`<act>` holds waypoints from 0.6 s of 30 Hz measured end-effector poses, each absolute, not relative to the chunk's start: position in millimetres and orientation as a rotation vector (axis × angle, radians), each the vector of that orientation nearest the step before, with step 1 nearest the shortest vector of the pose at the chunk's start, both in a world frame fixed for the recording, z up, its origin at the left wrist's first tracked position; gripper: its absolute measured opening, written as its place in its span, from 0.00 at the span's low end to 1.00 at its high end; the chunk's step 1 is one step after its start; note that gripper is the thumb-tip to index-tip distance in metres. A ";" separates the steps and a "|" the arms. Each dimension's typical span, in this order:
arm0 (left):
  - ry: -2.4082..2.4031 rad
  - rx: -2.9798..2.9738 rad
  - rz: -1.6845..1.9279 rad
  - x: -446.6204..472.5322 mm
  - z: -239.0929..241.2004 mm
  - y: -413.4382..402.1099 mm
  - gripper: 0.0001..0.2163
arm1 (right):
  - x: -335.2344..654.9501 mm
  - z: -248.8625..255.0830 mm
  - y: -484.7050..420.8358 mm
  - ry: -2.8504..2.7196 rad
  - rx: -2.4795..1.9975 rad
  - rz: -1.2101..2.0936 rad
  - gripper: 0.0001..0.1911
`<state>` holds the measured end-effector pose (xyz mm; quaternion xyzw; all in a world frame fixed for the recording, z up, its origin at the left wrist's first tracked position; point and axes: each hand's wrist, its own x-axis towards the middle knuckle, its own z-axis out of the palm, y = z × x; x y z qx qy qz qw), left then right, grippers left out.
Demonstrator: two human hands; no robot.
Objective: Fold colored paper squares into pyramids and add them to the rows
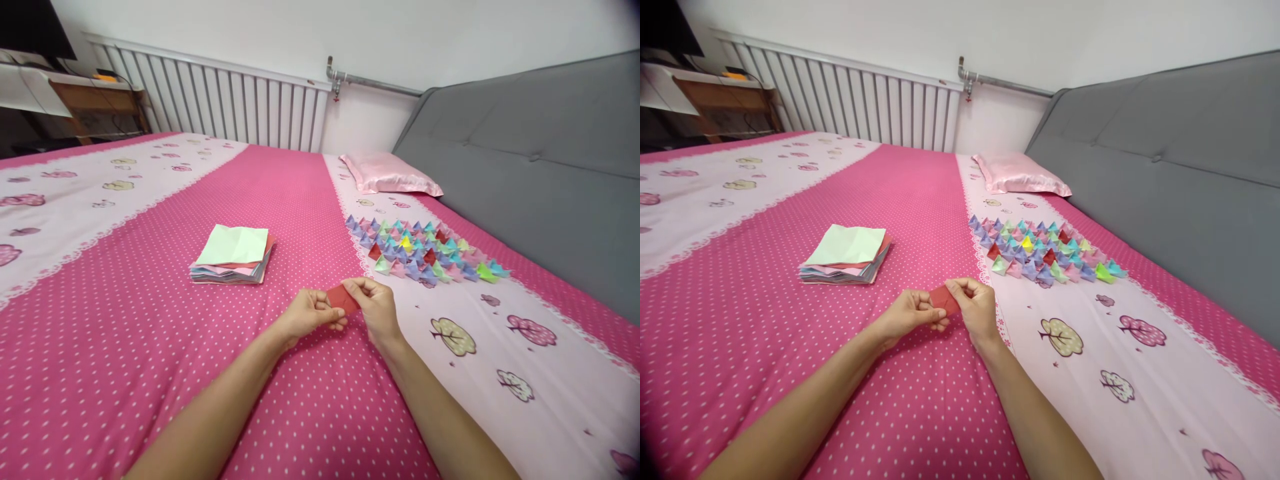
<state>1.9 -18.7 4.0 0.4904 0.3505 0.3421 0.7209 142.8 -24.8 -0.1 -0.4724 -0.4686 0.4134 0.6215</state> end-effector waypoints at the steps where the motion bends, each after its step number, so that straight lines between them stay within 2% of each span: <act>1: 0.784 1.082 0.753 1.9 4.2 -18.9 0.15 | 143.2 -0.4 -24.4 -1.063 -1.089 0.953 0.09; 12: 0.830 1.102 0.720 0.4 2.8 -18.1 0.16 | 146.2 -3.5 -22.8 -1.145 -1.138 0.840 0.08; 18: 0.794 1.130 0.678 -0.2 3.2 -17.5 0.16 | 145.6 -3.3 -23.6 -1.118 -1.148 0.882 0.10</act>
